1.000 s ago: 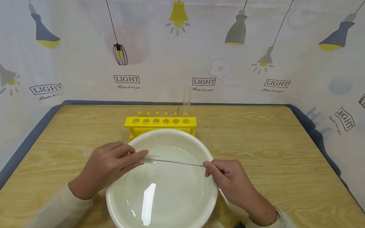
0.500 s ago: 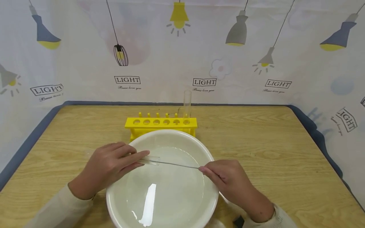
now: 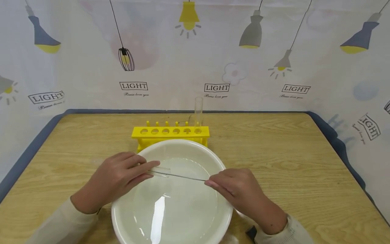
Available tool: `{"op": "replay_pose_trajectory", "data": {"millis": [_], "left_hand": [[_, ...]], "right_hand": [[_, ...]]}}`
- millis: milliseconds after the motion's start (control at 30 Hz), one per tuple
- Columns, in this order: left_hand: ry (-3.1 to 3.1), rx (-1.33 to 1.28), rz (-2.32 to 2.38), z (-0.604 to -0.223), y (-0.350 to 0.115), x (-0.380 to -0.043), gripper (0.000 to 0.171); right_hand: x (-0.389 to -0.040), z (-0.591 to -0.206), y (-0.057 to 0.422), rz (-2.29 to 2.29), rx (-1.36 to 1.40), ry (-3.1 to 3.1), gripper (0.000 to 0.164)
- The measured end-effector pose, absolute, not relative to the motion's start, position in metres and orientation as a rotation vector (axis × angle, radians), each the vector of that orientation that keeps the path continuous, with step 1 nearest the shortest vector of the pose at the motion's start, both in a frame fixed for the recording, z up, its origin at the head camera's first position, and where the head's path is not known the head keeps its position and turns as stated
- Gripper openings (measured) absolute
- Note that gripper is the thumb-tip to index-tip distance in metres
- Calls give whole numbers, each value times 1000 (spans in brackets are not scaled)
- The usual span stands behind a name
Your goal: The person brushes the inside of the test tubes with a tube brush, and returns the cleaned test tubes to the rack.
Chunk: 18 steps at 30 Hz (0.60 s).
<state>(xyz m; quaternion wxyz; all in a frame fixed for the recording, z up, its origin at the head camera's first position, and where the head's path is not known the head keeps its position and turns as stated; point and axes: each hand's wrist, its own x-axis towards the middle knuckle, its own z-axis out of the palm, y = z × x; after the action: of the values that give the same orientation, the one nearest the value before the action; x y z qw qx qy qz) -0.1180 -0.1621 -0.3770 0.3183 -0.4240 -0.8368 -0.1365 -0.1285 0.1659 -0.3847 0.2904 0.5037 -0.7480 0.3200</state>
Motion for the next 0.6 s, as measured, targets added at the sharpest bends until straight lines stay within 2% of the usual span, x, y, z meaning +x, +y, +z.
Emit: {"op": "replay_pose_trajectory", "data": {"millis": [600], "left_hand": [[-2378,-1165,-332,-377,-161,-122,30]], "right_hand": [[-127,-377,155,701,1343,-1962,29]]}}
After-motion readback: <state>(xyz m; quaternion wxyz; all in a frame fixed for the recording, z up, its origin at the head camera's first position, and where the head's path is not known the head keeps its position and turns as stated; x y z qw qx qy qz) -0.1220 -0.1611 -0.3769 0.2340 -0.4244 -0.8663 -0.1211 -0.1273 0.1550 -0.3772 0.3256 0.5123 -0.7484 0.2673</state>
